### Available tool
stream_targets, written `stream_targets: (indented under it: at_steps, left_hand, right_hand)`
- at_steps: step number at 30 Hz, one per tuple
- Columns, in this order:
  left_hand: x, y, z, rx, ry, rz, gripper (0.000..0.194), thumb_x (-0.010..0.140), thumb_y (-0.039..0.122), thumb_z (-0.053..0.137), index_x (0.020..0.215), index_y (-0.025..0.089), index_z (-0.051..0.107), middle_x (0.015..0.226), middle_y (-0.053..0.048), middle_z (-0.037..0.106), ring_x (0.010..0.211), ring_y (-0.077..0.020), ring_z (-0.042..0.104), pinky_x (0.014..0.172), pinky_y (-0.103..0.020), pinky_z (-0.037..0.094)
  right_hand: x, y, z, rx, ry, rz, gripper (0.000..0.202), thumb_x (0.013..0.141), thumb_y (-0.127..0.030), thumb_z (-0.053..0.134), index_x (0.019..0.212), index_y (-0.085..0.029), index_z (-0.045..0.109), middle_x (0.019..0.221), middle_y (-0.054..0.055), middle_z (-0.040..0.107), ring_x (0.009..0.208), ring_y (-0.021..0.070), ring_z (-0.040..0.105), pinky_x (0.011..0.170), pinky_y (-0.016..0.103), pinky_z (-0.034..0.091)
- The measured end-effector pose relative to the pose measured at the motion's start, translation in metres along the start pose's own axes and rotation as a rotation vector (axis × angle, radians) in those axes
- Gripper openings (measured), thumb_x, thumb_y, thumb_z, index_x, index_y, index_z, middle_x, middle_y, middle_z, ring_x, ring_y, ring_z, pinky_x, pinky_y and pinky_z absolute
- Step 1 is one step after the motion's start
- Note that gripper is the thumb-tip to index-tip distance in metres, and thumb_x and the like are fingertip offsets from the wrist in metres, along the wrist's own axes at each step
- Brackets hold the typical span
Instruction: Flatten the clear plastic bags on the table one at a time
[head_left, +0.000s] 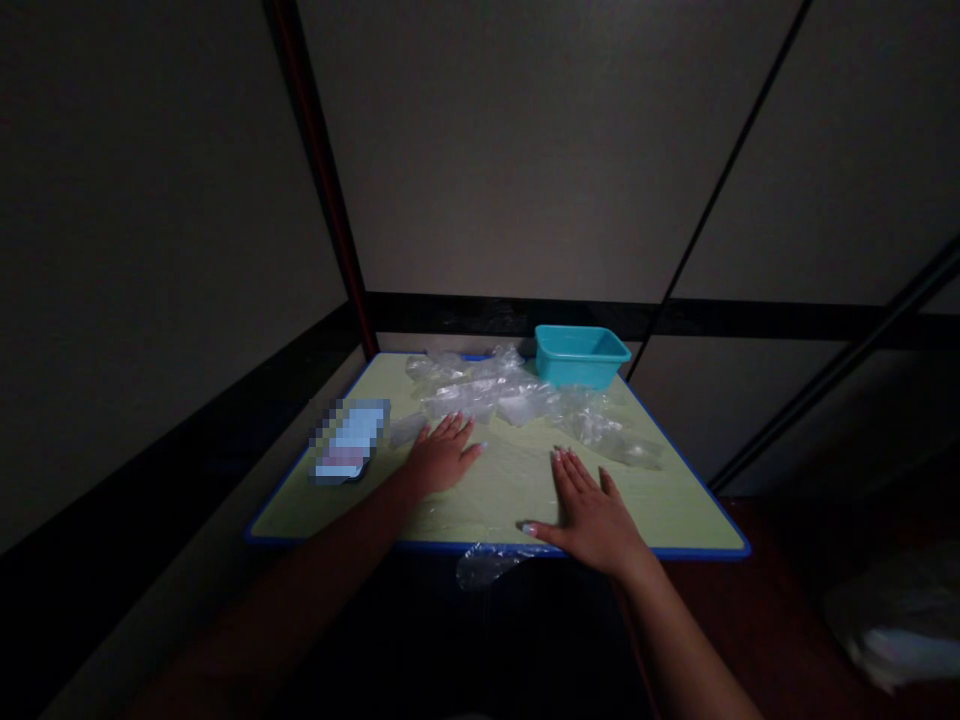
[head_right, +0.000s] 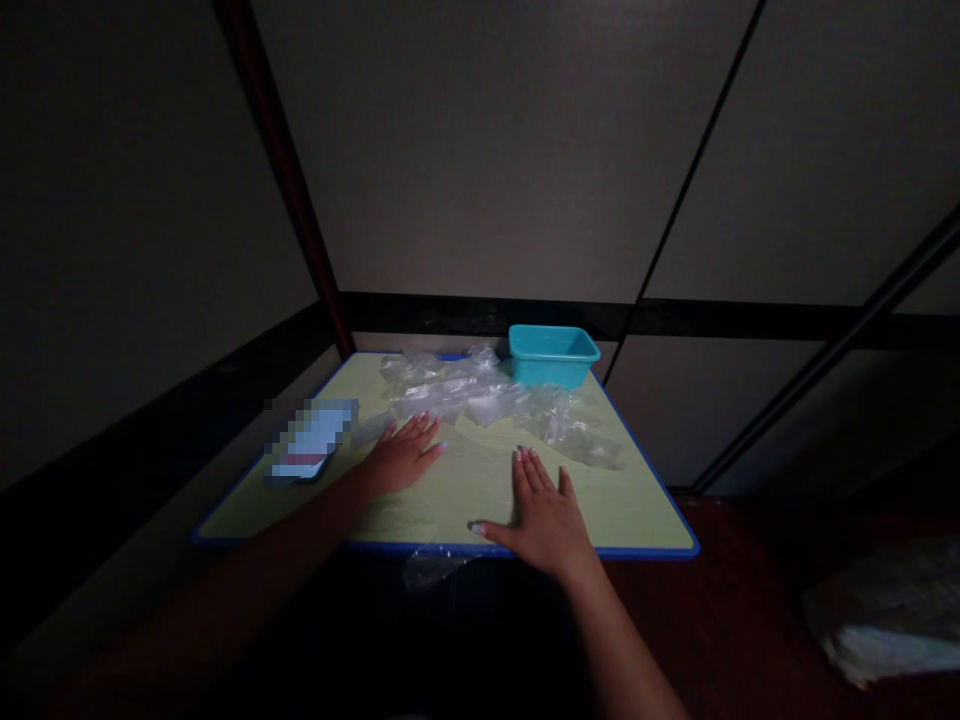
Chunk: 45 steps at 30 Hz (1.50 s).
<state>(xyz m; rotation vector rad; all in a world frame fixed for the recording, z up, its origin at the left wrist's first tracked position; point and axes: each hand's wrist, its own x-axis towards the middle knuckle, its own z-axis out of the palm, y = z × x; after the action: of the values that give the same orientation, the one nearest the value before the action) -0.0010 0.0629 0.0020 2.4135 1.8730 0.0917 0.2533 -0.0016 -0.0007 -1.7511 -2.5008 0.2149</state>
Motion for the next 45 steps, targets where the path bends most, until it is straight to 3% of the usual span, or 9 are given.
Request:
stream_targets:
  at_steps: [7, 12, 17, 23, 28, 32, 36, 41, 45]
  left_hand:
    - [-0.002, 0.0, -0.008, -0.006, 0.084, -0.022, 0.057, 0.096, 0.047, 0.029, 0.144, 0.015, 0.031, 0.151, -0.016, 0.025, 0.141, -0.0275, 0.016, 0.109, -0.053, 0.019]
    - [-0.028, -0.004, -0.028, -0.048, 0.214, 0.085, 0.054, 0.095, 0.045, 0.036, 0.14, 0.016, 0.037, 0.149, -0.016, 0.03, 0.14, -0.0277, 0.021, 0.109, -0.054, 0.019]
    - [-0.072, -0.011, -0.031, -0.153, 0.072, 0.426, 0.065, 0.085, 0.053, 0.053, 0.139, 0.019, 0.041, 0.148, -0.014, 0.034, 0.137, -0.0276, 0.029, 0.109, -0.046, 0.026]
    - [-0.101, -0.014, -0.022, -0.09, -0.114, 0.413, 0.108, 0.062, 0.076, 0.061, 0.147, 0.022, 0.022, 0.153, -0.016, 0.018, 0.14, -0.0346, 0.019, 0.111, -0.054, 0.013]
    - [-0.104, -0.015, -0.013, -0.033, -0.156, 0.378, 0.09, 0.076, 0.058, 0.06, 0.148, 0.024, 0.017, 0.154, -0.01, 0.014, 0.142, -0.028, 0.014, 0.112, -0.051, 0.013]
    - [-0.106, -0.016, -0.008, 0.002, -0.125, 0.359, 0.079, 0.083, 0.047, 0.055, 0.148, 0.025, 0.016, 0.155, -0.007, 0.015, 0.142, -0.024, 0.013, 0.112, -0.049, 0.013]
    - [-0.106, -0.016, -0.008, 0.015, -0.126, 0.37, 0.075, 0.086, 0.05, 0.052, 0.148, 0.025, 0.018, 0.154, -0.008, 0.017, 0.142, -0.0249, 0.015, 0.112, -0.049, 0.014]
    - [-0.108, -0.015, -0.011, -0.009, -0.128, 0.36, 0.07, 0.087, 0.046, 0.051, 0.147, 0.025, 0.021, 0.153, -0.008, 0.019, 0.141, -0.0246, 0.018, 0.111, -0.049, 0.018]
    - [-0.108, -0.016, -0.011, -0.028, -0.111, 0.372, 0.07, 0.087, 0.046, 0.052, 0.147, 0.026, 0.022, 0.153, -0.009, 0.021, 0.14, -0.0251, 0.02, 0.111, -0.049, 0.019]
  right_hand:
    - [0.0, -0.002, -0.003, 0.02, -0.004, 0.01, 0.11, 0.071, -0.083, 0.035, 0.148, -0.01, 0.006, 0.154, 0.015, 0.007, 0.142, 0.0298, 0.007, 0.111, 0.056, 0.004]
    - [0.0, -0.002, -0.003, 0.031, -0.001, 0.011, 0.109, 0.072, -0.083, 0.035, 0.148, -0.01, 0.006, 0.154, 0.015, 0.009, 0.142, 0.0294, 0.007, 0.111, 0.057, 0.004]
    - [-0.001, -0.002, -0.003, 0.039, 0.007, 0.015, 0.109, 0.072, -0.083, 0.034, 0.148, -0.01, 0.007, 0.153, 0.015, 0.009, 0.142, 0.0292, 0.007, 0.112, 0.056, 0.005]
    - [-0.002, -0.002, -0.004, 0.06, 0.034, 0.007, 0.103, 0.075, -0.079, 0.038, 0.149, -0.015, 0.007, 0.154, 0.014, 0.01, 0.142, 0.0298, 0.006, 0.11, 0.058, 0.007]
    - [-0.009, 0.006, -0.007, 0.138, 0.157, -0.074, 0.088, 0.081, -0.069, 0.042, 0.149, -0.025, 0.006, 0.155, 0.01, 0.001, 0.141, 0.0295, -0.002, 0.108, 0.061, 0.011]
    - [-0.024, 0.009, -0.009, 0.092, 0.247, -0.227, 0.1, 0.074, -0.071, 0.053, 0.149, -0.026, 0.006, 0.155, 0.011, 0.003, 0.141, 0.0337, 0.003, 0.108, 0.063, 0.005]
    - [-0.04, 0.006, -0.004, 0.002, 0.192, -0.357, 0.105, 0.07, -0.068, 0.059, 0.149, -0.025, 0.004, 0.154, 0.012, 0.015, 0.14, 0.0325, 0.014, 0.109, 0.061, 0.0]
    - [-0.047, 0.003, 0.005, -0.013, 0.126, -0.375, 0.081, 0.084, -0.034, 0.056, 0.149, -0.027, 0.008, 0.151, 0.007, 0.026, 0.139, 0.024, 0.024, 0.113, 0.055, 0.002]
    - [-0.044, 0.003, 0.007, 0.002, 0.114, -0.375, 0.069, 0.086, -0.025, 0.053, 0.147, -0.027, 0.02, 0.147, 0.008, 0.033, 0.134, 0.0235, 0.034, 0.113, 0.055, 0.009]
